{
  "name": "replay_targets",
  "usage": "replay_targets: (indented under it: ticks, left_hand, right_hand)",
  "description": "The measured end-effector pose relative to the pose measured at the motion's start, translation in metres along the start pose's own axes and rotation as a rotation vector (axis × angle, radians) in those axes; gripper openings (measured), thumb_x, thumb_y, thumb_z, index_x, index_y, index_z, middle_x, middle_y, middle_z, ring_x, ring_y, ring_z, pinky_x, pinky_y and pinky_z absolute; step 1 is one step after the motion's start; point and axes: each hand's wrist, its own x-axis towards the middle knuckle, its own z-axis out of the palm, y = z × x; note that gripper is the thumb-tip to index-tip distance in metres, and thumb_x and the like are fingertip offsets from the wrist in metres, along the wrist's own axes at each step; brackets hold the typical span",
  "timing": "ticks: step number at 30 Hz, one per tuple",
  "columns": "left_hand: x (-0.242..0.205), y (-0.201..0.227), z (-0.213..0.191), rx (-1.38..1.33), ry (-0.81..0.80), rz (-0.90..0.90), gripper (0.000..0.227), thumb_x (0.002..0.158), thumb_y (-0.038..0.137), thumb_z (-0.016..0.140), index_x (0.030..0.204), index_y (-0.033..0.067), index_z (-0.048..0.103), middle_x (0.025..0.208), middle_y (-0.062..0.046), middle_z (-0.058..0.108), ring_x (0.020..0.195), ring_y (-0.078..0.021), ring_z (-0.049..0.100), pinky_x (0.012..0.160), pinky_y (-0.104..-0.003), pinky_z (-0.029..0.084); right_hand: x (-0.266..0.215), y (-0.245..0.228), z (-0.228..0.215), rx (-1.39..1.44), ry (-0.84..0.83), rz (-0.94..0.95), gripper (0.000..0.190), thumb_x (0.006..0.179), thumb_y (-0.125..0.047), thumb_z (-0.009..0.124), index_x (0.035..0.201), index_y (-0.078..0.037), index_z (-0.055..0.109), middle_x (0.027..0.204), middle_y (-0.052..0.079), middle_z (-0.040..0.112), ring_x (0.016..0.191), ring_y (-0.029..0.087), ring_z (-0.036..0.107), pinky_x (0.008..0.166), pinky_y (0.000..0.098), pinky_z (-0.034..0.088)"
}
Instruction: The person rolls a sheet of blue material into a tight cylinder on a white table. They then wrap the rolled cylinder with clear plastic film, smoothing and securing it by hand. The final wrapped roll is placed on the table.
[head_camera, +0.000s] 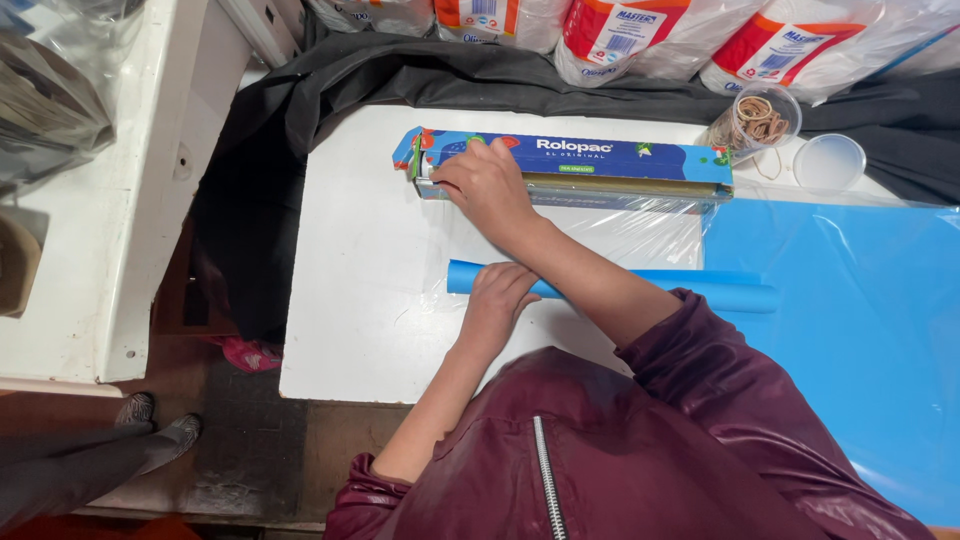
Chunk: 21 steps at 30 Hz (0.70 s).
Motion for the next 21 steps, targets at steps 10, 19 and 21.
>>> replay_targets:
  ticks: [10,19,21]
  left_hand:
    - [0.002,0.006,-0.005,-0.018,0.020,-0.009,0.033,0.098,0.032,0.071,0.125,0.0150,0.074,0.114,-0.002,0.072,0.119,-0.0222,0.066,0.108,-0.043,0.050]
    - [0.004,0.005,-0.007,-0.018,0.016,0.011,0.033,0.098,0.033,0.071,0.126,0.0154,0.074,0.115,-0.001,0.073,0.118,-0.0218,0.067,0.106,-0.042,0.051]
    - [0.004,0.008,-0.011,-0.041,0.011,-0.002,0.034,0.099,0.033,0.070,0.128,0.0163,0.073,0.117,-0.001,0.073,0.119,-0.0218,0.067,0.106,-0.042,0.050]
  right_hand:
    - [-0.006,0.003,-0.003,-0.012,-0.006,-0.001,0.004,0.094,-0.012,0.081,0.096,-0.016,0.080,0.098,-0.002,0.078,0.089,0.019,0.058,0.078,0.0331,0.037]
    - [-0.009,0.010,-0.002,-0.011,0.011,0.003,0.004,0.095,-0.015,0.082,0.096,-0.018,0.079,0.099,-0.005,0.076,0.089,0.016,0.058,0.079,0.0321,0.038]
    - [-0.012,0.014,-0.005,-0.007,0.015,-0.009,0.005,0.094,-0.014,0.082,0.096,-0.018,0.079,0.099,-0.005,0.076,0.089,0.016,0.058,0.080,0.0317,0.039]
